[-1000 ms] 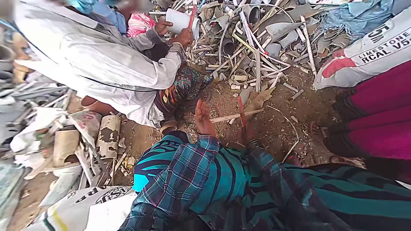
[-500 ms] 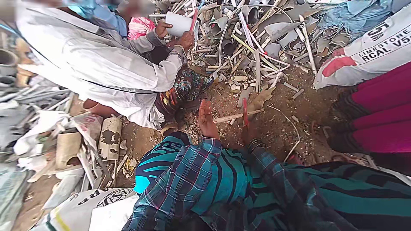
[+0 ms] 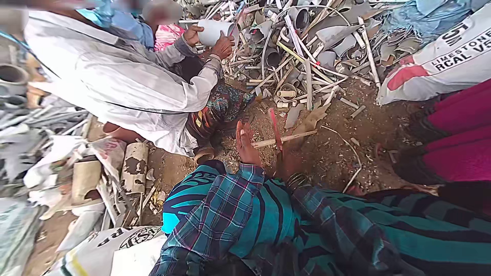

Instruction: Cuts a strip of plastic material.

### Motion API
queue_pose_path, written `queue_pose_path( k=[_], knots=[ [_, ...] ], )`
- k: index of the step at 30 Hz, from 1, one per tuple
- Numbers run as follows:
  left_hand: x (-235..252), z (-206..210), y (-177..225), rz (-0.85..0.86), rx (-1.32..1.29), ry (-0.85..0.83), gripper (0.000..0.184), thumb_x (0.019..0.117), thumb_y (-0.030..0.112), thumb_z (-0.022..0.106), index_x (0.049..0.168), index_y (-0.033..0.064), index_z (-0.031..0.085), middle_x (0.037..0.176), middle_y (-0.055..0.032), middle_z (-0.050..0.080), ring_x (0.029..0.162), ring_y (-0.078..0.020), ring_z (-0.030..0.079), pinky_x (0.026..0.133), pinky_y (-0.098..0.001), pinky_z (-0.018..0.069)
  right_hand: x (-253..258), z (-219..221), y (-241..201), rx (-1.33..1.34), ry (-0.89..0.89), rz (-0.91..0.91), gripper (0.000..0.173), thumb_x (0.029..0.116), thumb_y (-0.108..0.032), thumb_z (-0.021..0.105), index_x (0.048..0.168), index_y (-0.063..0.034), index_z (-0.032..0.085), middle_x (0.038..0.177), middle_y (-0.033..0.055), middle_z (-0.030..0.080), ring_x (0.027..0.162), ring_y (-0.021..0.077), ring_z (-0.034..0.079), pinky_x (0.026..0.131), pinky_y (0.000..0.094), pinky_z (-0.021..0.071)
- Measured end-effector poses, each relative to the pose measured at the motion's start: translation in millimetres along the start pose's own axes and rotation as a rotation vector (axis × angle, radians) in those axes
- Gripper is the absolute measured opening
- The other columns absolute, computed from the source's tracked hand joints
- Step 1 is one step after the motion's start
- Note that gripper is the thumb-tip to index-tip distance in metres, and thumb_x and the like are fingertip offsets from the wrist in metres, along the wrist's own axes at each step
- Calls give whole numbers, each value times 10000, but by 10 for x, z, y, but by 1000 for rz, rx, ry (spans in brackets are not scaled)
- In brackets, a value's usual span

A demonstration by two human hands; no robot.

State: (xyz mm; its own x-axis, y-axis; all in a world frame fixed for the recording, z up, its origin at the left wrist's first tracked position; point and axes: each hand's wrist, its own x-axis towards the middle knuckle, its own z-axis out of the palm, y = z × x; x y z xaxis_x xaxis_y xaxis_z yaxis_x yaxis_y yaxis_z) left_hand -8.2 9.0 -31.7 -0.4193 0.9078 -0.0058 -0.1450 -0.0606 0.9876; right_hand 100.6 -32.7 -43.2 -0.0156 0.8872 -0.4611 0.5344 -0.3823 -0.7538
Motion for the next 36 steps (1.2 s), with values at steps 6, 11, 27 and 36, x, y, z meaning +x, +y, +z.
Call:
queue_pose_path(
  k=[6,11,27,36],
  knots=[
    [-83,-42,210,-204,-7,39,558,1127,367,134,1589,91,281,1496,-151,519,1291,-206,572,1048,-354,451,-179,132,-100,-76,2,-105,398,1124,-178,345,1417,71,444,1019,286,687,986,434,694,889,552,527],
    [-86,-42,182,-185,-11,31,552,1130,346,155,1578,59,301,1498,-160,520,1301,-211,572,1062,-339,442,86,-18,54,-62,5,76,446,1123,-152,331,1521,50,341,1247,316,637,1171,426,647,1017,532,483],
    [-42,-78,113,-111,26,9,527,1121,292,186,1546,25,347,1448,-176,547,1265,-207,593,1057,-346,460,-299,151,-238,-65,-22,-176,389,1123,-201,359,1384,66,468,955,256,684,931,413,695,855,532,534],
    [-71,-20,177,-83,-41,-10,506,1027,-16,289,1530,17,319,1529,-189,434,1239,-251,587,930,-372,523,248,68,248,42,90,107,457,1121,-147,347,1526,63,340,1259,321,631,1167,423,647,1022,528,482]
  ],
)
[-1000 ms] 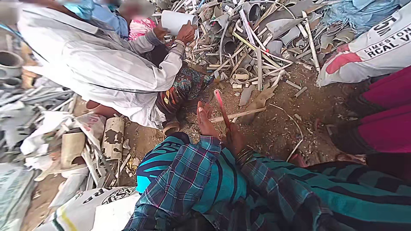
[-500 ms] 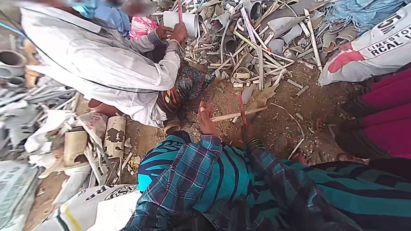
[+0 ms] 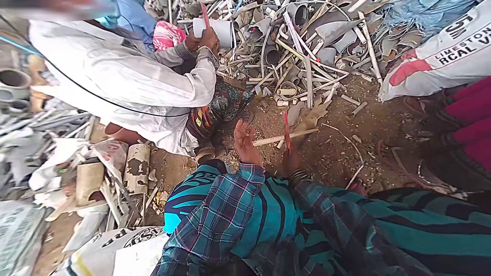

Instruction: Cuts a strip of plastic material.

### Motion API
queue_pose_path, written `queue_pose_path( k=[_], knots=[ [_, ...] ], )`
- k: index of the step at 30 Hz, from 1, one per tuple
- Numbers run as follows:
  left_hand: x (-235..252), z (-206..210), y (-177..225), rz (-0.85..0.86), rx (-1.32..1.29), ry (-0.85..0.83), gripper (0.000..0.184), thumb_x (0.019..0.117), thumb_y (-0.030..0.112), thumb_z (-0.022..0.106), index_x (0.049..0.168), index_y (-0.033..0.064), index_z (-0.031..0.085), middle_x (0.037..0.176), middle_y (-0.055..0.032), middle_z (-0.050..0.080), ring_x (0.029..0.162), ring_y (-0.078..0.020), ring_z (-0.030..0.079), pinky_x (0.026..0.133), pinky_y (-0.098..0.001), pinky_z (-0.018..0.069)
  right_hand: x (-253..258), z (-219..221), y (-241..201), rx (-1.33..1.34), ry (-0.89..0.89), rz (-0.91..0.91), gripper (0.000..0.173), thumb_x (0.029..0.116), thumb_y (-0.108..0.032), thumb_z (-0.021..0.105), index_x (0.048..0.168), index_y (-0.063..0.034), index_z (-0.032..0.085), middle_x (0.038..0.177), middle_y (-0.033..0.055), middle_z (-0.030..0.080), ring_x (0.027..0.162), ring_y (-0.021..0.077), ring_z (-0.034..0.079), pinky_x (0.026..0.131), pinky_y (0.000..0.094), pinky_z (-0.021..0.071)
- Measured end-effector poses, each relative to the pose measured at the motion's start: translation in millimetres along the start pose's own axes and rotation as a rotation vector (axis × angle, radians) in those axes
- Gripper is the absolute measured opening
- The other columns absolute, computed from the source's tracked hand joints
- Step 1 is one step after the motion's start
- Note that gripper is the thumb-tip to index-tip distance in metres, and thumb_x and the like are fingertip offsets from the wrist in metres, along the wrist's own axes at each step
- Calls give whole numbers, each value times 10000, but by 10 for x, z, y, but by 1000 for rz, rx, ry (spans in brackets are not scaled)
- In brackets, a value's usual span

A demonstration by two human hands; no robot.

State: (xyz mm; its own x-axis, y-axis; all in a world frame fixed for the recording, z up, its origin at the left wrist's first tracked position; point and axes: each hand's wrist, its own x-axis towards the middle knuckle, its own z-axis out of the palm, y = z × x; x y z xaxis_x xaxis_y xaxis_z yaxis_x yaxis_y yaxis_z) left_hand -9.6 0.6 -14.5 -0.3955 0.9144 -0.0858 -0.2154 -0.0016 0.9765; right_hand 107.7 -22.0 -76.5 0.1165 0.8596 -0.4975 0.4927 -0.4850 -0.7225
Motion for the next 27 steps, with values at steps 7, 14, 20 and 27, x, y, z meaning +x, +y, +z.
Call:
queue_pose_path(
  k=[7,14,20,27],
  knots=[
    [-59,101,111,-121,-37,137,436,1087,28,243,1514,-1,324,1479,-198,444,1129,-219,614,917,-338,516,-24,92,82,-20,4,-33,446,1117,-139,349,1510,70,361,1219,324,650,1136,443,660,998,552,491],
    [-32,121,138,-78,48,163,431,1067,-18,273,1486,-61,362,1483,-257,447,1230,-256,540,993,-347,451,-242,265,-89,100,-30,-294,391,1105,-153,377,1368,122,465,910,260,663,824,383,678,802,518,541],
    [-39,41,54,-80,62,158,443,1041,-4,289,1467,-63,395,1473,-229,458,1196,-219,560,982,-335,469,226,123,289,106,3,14,447,1127,-163,334,1501,80,362,1169,323,647,1025,414,679,946,531,513],
    [-10,63,47,-9,69,131,456,1009,-67,278,1450,-132,371,1482,-284,419,1252,-246,520,1037,-323,428,-234,237,-114,76,-51,-297,377,1107,-160,367,1360,97,477,885,232,659,801,361,673,780,508,538]
  ],
)
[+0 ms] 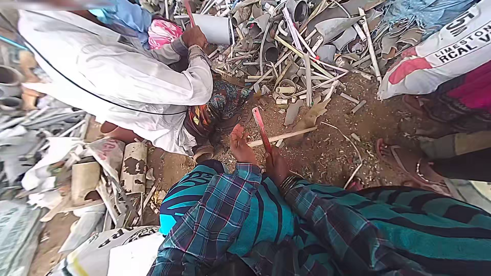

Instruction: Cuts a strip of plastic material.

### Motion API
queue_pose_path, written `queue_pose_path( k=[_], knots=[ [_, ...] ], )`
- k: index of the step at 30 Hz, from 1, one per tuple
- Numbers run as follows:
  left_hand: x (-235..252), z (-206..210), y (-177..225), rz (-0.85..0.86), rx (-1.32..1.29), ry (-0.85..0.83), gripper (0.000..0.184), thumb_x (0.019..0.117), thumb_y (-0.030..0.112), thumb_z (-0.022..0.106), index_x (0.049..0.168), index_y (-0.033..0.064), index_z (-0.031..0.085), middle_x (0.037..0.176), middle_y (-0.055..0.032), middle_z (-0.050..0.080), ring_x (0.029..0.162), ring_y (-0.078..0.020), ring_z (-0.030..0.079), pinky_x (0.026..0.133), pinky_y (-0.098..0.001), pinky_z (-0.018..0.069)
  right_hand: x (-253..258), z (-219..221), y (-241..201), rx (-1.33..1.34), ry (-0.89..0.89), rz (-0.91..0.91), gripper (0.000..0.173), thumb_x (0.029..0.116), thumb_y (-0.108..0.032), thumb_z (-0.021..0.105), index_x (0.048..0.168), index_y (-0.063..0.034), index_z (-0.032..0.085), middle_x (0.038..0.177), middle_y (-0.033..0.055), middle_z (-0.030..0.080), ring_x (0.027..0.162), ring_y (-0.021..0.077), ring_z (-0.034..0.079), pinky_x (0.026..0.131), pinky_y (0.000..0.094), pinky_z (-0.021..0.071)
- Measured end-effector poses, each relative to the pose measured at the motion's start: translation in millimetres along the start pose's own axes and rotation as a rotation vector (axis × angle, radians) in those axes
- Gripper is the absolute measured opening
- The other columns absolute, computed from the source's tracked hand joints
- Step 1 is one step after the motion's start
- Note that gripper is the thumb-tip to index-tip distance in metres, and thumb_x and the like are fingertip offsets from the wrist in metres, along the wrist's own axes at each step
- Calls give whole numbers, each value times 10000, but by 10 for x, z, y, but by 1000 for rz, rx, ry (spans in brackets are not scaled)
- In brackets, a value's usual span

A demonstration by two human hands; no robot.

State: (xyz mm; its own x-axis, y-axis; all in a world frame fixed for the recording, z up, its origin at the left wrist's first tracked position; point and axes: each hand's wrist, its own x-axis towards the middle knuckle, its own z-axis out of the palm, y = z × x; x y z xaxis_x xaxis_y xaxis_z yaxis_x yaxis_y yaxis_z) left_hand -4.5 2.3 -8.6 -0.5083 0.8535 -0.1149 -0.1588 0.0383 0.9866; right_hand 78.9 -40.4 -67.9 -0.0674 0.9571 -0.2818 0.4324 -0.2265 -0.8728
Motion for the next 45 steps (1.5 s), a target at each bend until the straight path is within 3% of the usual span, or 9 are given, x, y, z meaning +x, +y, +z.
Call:
queue_pose_path(
  k=[3,7,14,20,24,26,33,40,45],
  knots=[
    [2,3,-5,-40,-25,41,423,1035,-40,275,1433,-123,392,1444,-265,447,1204,-232,536,1012,-320,444,135,-65,224,-23,19,96,407,1115,-157,357,1408,112,440,967,278,673,866,396,686,838,524,537],
    [-22,-12,-28,-16,3,26,411,1053,-9,266,1418,-127,414,1436,-270,473,1202,-228,544,1003,-319,447,417,-315,575,5,36,367,466,1125,-150,322,1532,77,318,1272,329,611,1131,418,649,1004,532,485],
    [10,-39,-42,-27,-3,16,417,1041,-15,271,1416,-123,417,1436,-264,475,1216,-235,549,1025,-325,446,-46,-34,-48,-48,-43,-5,376,1112,-173,369,1346,94,495,894,243,668,830,384,679,796,526,532],
    [-10,-65,-63,-39,-1,42,359,1049,-5,329,1353,-100,493,1374,-214,561,1162,-196,612,986,-304,488,404,-331,567,-64,31,438,490,1127,-178,338,1564,39,301,1381,312,577,1276,425,593,1091,541,439],
    [-3,4,41,-77,7,31,400,1041,-25,278,1391,-112,452,1419,-250,505,1195,-219,547,991,-324,442,80,-110,1,-117,-51,178,410,1121,-188,350,1452,41,424,1059,286,684,998,431,693,895,561,529],
    [8,-29,-4,-81,6,50,397,1045,-32,280,1394,-110,453,1423,-253,502,1200,-230,552,995,-329,450,-61,-56,-146,-151,-98,71,397,1121,-192,348,1412,57,454,1008,267,690,965,427,695,870,559,527],
    [-24,-65,-40,-36,24,-11,411,1020,-38,292,1388,-133,448,1417,-251,514,1191,-199,560,1004,-302,447,418,-373,564,-129,35,425,493,1116,-146,351,1569,40,296,1388,316,574,1295,425,583,1099,537,432],
    [28,-70,-87,2,5,-21,447,1027,47,307,1419,-121,439,1437,-250,509,1221,-205,551,1024,-307,428,-152,-50,-281,-196,-92,43,399,1123,-211,357,1403,48,473,981,265,698,952,429,703,856,559,532],
    [-34,-28,16,-126,28,47,402,1065,38,318,1408,-83,489,1434,-223,528,1199,-212,552,980,-347,437,304,-254,481,-60,56,332,483,1122,-164,345,1542,74,329,1342,335,592,1250,440,604,1074,546,447]
  ],
)
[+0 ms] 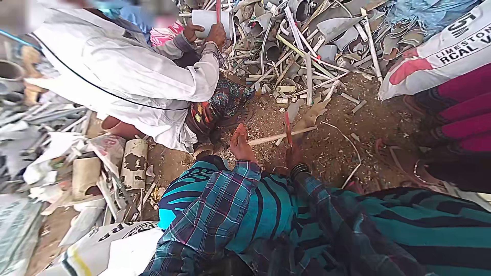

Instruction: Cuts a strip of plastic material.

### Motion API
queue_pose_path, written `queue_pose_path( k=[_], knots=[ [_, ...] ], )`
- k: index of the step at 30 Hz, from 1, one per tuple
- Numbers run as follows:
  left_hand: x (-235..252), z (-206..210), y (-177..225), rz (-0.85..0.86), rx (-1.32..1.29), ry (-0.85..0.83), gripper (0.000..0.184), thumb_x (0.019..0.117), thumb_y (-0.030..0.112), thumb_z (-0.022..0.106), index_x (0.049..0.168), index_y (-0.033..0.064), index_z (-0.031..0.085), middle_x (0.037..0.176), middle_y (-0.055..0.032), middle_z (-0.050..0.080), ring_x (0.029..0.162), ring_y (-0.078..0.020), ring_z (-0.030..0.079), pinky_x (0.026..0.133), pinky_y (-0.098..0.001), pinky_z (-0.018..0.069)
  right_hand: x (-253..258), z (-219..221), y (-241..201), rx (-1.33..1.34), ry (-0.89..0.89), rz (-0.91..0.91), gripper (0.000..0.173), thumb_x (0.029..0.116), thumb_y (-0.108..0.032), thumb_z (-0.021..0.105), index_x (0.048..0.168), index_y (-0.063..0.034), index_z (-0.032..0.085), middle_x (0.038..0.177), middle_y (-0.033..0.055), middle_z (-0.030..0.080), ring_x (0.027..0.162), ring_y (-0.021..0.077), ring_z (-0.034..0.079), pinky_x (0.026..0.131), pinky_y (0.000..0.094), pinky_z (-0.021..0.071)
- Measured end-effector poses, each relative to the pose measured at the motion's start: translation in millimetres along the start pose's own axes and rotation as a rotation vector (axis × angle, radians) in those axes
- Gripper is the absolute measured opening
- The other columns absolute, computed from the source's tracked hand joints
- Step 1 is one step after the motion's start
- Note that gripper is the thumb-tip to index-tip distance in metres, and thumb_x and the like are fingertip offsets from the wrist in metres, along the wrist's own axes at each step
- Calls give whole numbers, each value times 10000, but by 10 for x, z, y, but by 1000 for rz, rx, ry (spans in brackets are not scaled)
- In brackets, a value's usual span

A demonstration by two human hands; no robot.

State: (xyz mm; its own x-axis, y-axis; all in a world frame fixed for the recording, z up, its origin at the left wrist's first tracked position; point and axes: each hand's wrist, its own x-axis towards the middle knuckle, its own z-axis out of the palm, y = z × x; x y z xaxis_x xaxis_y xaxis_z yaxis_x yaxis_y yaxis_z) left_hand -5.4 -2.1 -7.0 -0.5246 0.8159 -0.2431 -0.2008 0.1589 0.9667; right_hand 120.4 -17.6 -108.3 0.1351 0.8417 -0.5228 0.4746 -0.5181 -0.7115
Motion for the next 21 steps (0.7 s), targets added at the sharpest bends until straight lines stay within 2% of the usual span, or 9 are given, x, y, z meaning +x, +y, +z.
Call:
queue_pose_path(
  k=[2,5,7,10,13,15,17,19,21],
  knots=[
    [86,8,-128,64,-16,-16,384,1063,14,318,1373,-126,496,1389,-246,555,1185,-206,567,989,-315,444,-3,-16,-47,40,6,42,478,1121,-152,350,1542,72,324,1358,327,584,1257,425,601,1079,529,447],
    [258,9,-290,117,-80,-2,392,1069,30,299,1343,-163,502,1361,-280,580,1201,-224,601,1025,-305,463,-458,82,-430,-40,-94,-171,413,1115,-165,353,1449,68,417,1078,298,674,1016,420,685,922,544,519],
    [89,-18,-117,54,-28,1,445,1112,159,267,1383,-98,510,1359,-223,596,1191,-195,590,1005,-328,449,-706,173,-547,-66,-136,-350,390,1117,-196,372,1375,74,484,919,251,680,880,406,688,829,543,527],
    [-37,-8,38,-36,-14,0,485,1120,227,226,1424,-46,487,1358,-196,596,1160,-209,596,976,-369,457,-554,225,-355,-47,-46,-295,386,1106,-162,382,1381,88,485,970,281,692,927,433,699,851,567,531],
    [3,-44,-15,-20,20,-14,487,1114,220,226,1436,-43,481,1369,-198,597,1183,-221,593,987,-388,454,-126,111,-86,-10,12,-32,446,1122,-153,339,1508,69,373,1250,321,640,1163,433,650,1020,539,478],
    [39,-74,-81,35,57,-57,513,1102,213,203,1446,-62,465,1380,-207,589,1196,-222,586,1000,-382,451,-70,92,-80,22,25,24,471,1123,-154,339,1543,59,330,1306,311,619,1199,408,636,1046,509,466],
    [42,-50,-47,32,60,-66,520,1110,210,170,1459,-66,440,1400,-218,567,1201,-225,578,1002,-379,447,-292,148,-261,24,-20,-96,444,1116,-146,347,1500,76,375,1221,313,642,1118,413,659,994,520,495],
    [13,-34,4,1,47,-58,517,1115,198,156,1468,-60,433,1410,-231,558,1212,-239,569,1001,-393,438,-659,215,-478,-39,-96,-281,403,1118,-188,357,1407,72,460,1031,276,686,968,404,693,882,530,528],
    [-17,-57,-12,0,71,-54,531,1097,214,170,1446,-36,483,1344,-194,609,1158,-204,594,967,-380,466,-840,237,-535,-99,-133,-341,412,1123,-225,348,1375,58,509,1041,253,703,987,375,699,901,498,522]
  ],
)
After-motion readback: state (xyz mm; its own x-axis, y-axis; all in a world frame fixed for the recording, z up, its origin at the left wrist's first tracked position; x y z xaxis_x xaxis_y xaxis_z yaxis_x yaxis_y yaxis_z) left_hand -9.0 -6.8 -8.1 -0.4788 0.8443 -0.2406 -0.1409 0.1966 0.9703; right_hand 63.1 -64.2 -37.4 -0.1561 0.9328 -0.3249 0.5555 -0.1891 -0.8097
